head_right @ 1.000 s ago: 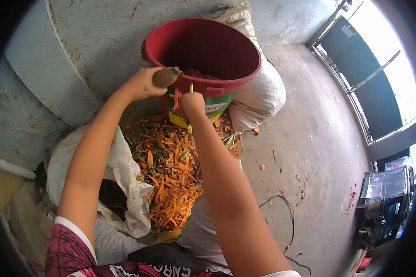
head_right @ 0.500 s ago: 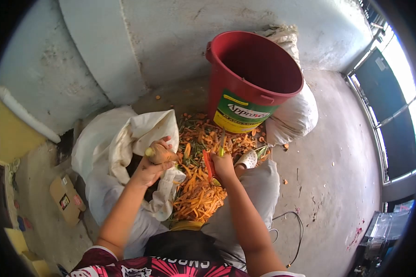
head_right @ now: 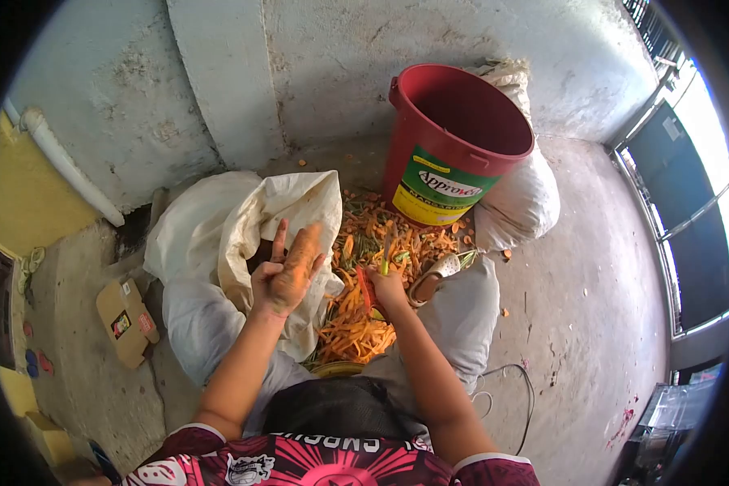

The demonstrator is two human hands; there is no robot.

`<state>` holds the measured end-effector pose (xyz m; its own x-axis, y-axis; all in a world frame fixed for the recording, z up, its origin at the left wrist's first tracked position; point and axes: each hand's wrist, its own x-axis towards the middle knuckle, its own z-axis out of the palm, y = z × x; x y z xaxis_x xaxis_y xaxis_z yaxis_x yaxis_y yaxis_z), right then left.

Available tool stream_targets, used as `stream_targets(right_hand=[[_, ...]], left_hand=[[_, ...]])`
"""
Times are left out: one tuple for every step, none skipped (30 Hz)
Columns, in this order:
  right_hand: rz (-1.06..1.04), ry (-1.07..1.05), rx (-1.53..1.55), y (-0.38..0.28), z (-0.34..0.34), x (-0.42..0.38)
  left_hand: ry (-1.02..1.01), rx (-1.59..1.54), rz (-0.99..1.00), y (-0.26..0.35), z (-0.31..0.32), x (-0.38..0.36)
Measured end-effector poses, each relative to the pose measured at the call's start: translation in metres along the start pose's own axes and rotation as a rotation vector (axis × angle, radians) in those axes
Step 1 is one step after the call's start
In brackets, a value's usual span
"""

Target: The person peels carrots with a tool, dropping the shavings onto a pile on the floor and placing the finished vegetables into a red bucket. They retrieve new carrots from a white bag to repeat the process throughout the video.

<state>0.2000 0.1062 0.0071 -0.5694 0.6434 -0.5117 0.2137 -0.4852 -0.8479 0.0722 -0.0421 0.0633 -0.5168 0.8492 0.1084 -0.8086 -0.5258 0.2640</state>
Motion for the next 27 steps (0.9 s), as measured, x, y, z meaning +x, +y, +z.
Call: stream_targets(right_hand=[[-0.01,-0.004,-0.057,0.005,-0.002,0.001],[-0.018,-0.006,-0.116,0.01,-0.004,0.002],[-0.025,-0.009,-0.174,0.016,-0.006,0.005],[-0.109,-0.015,-0.047,0.02,-0.003,0.005],[-0.12,0.027,-0.014,0.022,-0.005,0.003],[-0.132,0.069,0.017,0.016,-0.003,-0.002],[-0.145,0.111,0.05,0.009,-0.001,-0.007],[-0.158,0.145,0.12,0.005,0.001,-0.013],[-0.2,0.149,0.183,-0.001,0.005,-0.018],[-0.243,0.155,0.246,-0.006,0.009,-0.023],[-0.288,0.16,0.308,-0.009,0.011,-0.025],[-0.313,0.147,0.276,-0.01,0.013,-0.024],[-0.349,0.155,0.227,-0.012,0.016,-0.025],[-0.383,0.162,0.178,-0.013,0.021,-0.026],[-0.417,0.169,0.131,-0.014,0.028,-0.028],[-0.461,0.18,0.109,-0.01,0.035,-0.024],[-0.521,0.19,0.011,-0.009,0.04,-0.025],[-0.58,0.199,-0.089,-0.013,0.048,-0.031],[-0.636,0.207,-0.191,-0.019,0.056,-0.041],[-0.593,0.233,-0.305,-0.04,0.068,-0.07],[-0.611,0.248,-0.32,-0.037,0.07,-0.068],[-0.629,0.262,-0.335,-0.033,0.071,-0.065],[-0.647,0.277,-0.349,-0.029,0.073,-0.062],[-0.68,0.366,-0.464,-0.028,0.074,-0.061],[-0.7,0.4,-0.512,-0.027,0.074,-0.061],[-0.72,0.435,-0.559,-0.026,0.076,-0.062],[-0.74,0.471,-0.605,-0.026,0.077,-0.063]], left_hand=[[0.015,0.032,-0.004,-0.001,0.002,-0.005],[0.078,0.091,0.02,-0.005,0.006,-0.008],[0.092,-0.012,-0.081,-0.005,0.004,-0.006],[0.106,-0.114,-0.181,-0.003,-0.002,-0.002],[0.121,-0.216,-0.282,-0.003,-0.01,-0.001],[0.296,-0.126,-0.284,-0.006,-0.019,-0.002],[0.396,-0.027,-0.29,-0.012,-0.027,-0.003],[0.493,0.074,-0.298,-0.018,-0.034,-0.005],[0.59,0.177,-0.306,-0.022,-0.035,-0.006],[0.621,0.235,-0.343,-0.022,-0.034,-0.009],[0.655,0.251,-0.379,-0.024,-0.037,-0.008],[0.689,0.266,-0.414,-0.026,-0.039,-0.005],[0.723,0.283,-0.449,-0.028,-0.041,-0.003],[0.667,0.314,-0.436,-0.033,-0.041,-0.004],[0.618,0.26,-0.465,-0.034,-0.04,-0.004],[0.568,0.207,-0.494,-0.036,-0.04,-0.004],[0.517,0.153,-0.522,-0.036,-0.04,-0.004],[0.497,0.156,-0.522,-0.038,-0.041,-0.004],[0.479,0.157,-0.52,-0.039,-0.043,-0.005],[0.462,0.158,-0.517,-0.041,-0.046,-0.007],[0.446,0.158,-0.512,-0.041,-0.048,-0.007],[0.436,0.139,-0.52,-0.041,-0.049,-0.007],[0.426,0.12,-0.529,-0.041,-0.05,-0.007],[0.418,0.1,-0.538,-0.04,-0.048,-0.008],[0.418,0.148,-0.548,-0.039,-0.045,-0.009],[0.419,0.197,-0.559,-0.037,-0.041,-0.01],[0.418,0.247,-0.571,-0.035,-0.037,-0.011]])
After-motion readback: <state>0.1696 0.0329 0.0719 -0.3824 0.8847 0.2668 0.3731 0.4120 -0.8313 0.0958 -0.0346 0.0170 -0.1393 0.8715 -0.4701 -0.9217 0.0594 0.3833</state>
